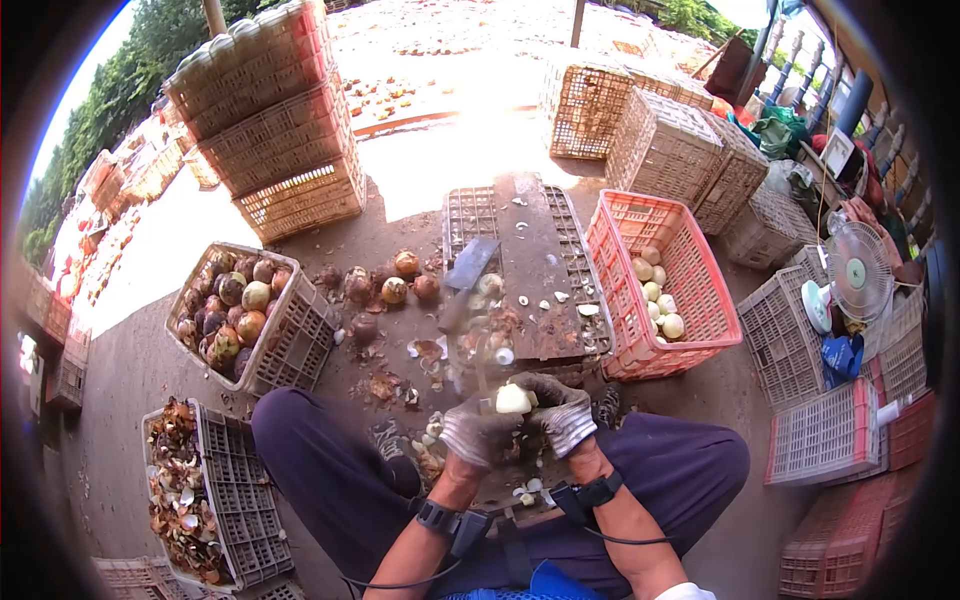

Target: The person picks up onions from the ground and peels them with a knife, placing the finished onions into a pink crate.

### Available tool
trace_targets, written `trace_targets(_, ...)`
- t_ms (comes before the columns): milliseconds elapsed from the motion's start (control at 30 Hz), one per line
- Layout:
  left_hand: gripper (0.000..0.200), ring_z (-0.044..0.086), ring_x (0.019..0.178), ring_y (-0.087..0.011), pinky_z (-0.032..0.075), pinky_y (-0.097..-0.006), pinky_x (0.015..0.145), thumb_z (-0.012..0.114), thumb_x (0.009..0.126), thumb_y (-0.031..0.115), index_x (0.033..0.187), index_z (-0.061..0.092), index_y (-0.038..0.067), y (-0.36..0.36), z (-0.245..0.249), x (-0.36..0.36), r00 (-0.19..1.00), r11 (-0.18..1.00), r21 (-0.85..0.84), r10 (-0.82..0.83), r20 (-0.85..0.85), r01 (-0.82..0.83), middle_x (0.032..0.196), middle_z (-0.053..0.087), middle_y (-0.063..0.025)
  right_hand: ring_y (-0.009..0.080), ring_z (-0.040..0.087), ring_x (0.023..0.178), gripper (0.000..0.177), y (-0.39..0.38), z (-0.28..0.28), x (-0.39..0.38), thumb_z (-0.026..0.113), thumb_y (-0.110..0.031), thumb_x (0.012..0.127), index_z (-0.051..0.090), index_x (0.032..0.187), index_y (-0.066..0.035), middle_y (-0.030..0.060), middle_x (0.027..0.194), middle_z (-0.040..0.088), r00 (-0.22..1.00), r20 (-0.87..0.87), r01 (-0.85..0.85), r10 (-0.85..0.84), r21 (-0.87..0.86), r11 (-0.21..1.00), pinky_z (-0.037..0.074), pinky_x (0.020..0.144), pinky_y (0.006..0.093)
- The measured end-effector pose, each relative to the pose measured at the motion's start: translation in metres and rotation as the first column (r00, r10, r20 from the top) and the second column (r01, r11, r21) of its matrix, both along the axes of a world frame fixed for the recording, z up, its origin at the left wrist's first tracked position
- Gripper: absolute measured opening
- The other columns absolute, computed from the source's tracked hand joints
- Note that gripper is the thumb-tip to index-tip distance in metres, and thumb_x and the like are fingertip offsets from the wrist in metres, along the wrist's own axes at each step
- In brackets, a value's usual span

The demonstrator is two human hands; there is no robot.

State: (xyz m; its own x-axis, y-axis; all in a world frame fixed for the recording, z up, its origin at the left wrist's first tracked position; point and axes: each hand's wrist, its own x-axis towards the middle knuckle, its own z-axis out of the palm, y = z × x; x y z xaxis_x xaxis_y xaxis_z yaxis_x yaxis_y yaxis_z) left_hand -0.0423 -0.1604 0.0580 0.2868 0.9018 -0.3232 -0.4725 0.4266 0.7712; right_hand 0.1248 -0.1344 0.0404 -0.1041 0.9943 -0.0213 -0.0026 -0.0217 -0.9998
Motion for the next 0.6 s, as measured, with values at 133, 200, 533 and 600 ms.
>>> trace_targets(133, 0.028, 0.062, 0.073, -0.0116, 0.049, -0.0242, 0.06, 0.07, 0.081, 0.006, 0.108, 0.063, 0.001, 0.0, -0.003, 0.001, 0.988, 0.982, 0.135, 0.141, -0.065, -0.131, 0.091, 0.067, -0.0052, 0.0153, 0.061, 0.106, 0.055, -0.001, 0.005, -0.006, 0.067, 0.011, 0.069, 0.061, 0.122, -0.001, 0.0069, 0.118, 0.066, 0.999, 0.02, -0.031, 0.031, -0.001, 1.0, 0.049, 0.095, 0.0296)
trace_targets(200, 0.034, 0.063, 0.077, -0.0119, 0.051, -0.0244, 0.063, 0.071, 0.078, 0.004, 0.11, 0.061, 0.0, 0.005, -0.014, -0.002, 0.94, 0.952, 0.292, 0.178, -0.292, -0.089, 0.094, 0.067, -0.0057, 0.0153, 0.06, 0.108, 0.057, -0.002, 0.008, -0.008, 0.067, 0.01, 0.071, 0.059, 0.126, -0.002, 0.0076, 0.12, 0.065, 0.998, 0.02, -0.058, 0.058, 0.028, 0.998, 0.049, 0.095, 0.0292)
trace_targets(533, 0.04, 0.058, 0.084, -0.0108, 0.049, -0.026, 0.072, 0.077, 0.071, 0.002, 0.108, 0.064, 0.001, 0.012, -0.031, 0.014, 0.776, 0.877, 0.458, 0.39, -0.496, -0.148, 0.095, 0.065, -0.004, 0.0149, 0.062, 0.1, 0.068, 0.0, -0.007, -0.015, 0.078, 0.006, 0.063, 0.057, 0.128, -0.001, 0.0075, 0.117, 0.064, 1.0, -0.031, -0.001, -0.004, -0.149, 0.989, 0.052, 0.089, 0.0277)
trace_targets(600, 0.041, 0.057, 0.086, -0.0111, 0.049, -0.027, 0.074, 0.077, 0.071, 0.003, 0.109, 0.064, 0.001, 0.013, -0.026, 0.016, 0.79, 0.889, 0.431, 0.374, -0.486, -0.156, 0.096, 0.065, -0.0034, 0.0154, 0.062, 0.099, 0.068, 0.0, -0.005, -0.013, 0.079, 0.007, 0.06, 0.058, 0.124, -0.001, 0.0075, 0.117, 0.064, 0.996, -0.07, 0.045, -0.06, -0.206, 0.978, 0.052, 0.088, 0.0283)
